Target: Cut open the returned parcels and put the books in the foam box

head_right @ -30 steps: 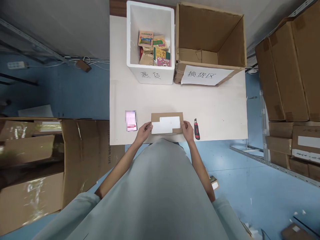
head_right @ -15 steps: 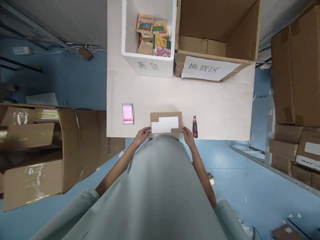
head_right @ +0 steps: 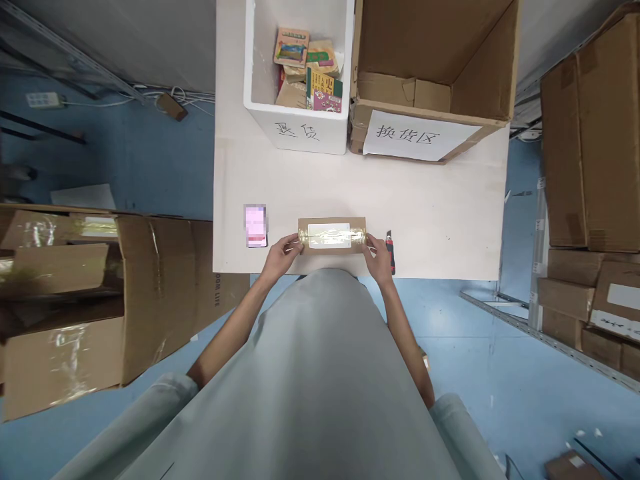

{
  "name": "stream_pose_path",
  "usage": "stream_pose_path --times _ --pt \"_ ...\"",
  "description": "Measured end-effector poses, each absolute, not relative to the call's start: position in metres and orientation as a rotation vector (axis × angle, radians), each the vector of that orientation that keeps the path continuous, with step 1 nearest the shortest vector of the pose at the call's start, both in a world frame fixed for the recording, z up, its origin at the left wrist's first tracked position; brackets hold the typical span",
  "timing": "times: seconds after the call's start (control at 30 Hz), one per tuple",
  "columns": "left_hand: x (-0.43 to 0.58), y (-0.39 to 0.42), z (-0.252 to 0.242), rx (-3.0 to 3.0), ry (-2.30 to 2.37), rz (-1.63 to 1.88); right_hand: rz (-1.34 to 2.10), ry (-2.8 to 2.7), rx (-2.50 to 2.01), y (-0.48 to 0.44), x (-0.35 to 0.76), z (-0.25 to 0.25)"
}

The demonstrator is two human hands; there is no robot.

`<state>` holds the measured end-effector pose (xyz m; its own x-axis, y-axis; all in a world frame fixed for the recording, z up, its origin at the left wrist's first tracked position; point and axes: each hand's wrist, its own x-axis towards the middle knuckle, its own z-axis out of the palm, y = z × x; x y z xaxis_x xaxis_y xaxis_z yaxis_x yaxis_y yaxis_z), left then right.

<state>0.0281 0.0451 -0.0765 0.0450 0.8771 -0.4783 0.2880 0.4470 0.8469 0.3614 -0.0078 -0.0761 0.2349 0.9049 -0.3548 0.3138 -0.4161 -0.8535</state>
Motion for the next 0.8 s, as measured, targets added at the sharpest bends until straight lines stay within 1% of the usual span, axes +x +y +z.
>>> stream_pose_path --times 0.13,0.4,0.8 --pt "0.025 0.043 -0.083 1.059 1.485 0.540 1.176 -1.034 -1.972 -0.007 0.363 -0.082" --pt "0.018 0.010 -0.107 1.045 1.533 0.395 1.262 -0.938 -2.070 -0.041 0.375 -0.101" --pt "0.039 -0.001 -0.118 1.123 1.491 0.345 1.361 -0.983 -1.970 -0.040 0.366 -0.109"
